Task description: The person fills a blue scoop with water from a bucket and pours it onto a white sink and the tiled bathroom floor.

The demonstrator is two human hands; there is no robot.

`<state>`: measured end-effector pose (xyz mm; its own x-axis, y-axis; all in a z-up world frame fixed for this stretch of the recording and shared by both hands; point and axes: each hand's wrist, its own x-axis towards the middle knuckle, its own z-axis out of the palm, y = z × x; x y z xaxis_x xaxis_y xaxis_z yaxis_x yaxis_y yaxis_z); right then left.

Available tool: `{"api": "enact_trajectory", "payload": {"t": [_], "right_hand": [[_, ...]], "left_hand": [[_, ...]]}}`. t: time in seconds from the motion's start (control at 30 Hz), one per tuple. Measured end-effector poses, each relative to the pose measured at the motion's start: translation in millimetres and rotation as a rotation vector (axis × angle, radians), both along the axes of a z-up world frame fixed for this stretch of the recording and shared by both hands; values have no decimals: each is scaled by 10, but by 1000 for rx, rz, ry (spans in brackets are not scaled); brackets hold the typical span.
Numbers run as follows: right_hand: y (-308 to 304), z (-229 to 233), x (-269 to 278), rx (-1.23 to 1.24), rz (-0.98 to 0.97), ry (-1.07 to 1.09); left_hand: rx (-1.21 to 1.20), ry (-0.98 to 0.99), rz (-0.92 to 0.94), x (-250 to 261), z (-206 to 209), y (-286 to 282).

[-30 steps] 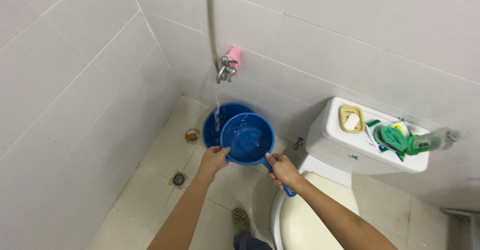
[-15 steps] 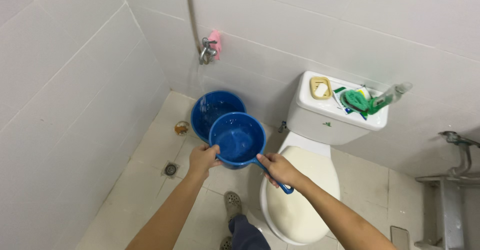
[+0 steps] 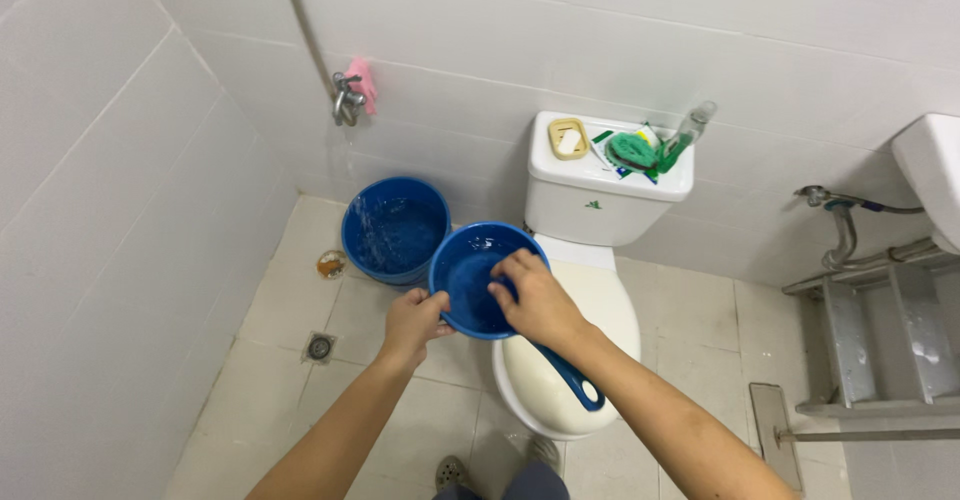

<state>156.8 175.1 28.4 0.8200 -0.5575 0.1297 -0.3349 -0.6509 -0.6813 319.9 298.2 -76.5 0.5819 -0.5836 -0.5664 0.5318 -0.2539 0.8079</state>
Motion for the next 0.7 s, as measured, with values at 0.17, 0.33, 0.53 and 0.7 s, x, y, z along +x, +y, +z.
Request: {"api": "enact_trajectory", "payload": {"t": [0.17,0.33,0.53,0.7], "right_hand": [[-285,-290,-177,-20,58,447],[-638,-529,-691,-2,72,836],[-1129,-786,-1670,-76,50,898],[-1521,-945,-2631,-154,-147,625]], "left_hand": [[9,-71,-112,-431,252,-288],[-10,-35,-181,-1045,460,-603],[-3,-55,-253,-1920,456,-1075],[17,-58,-315,-2707,370,-1477]]}}
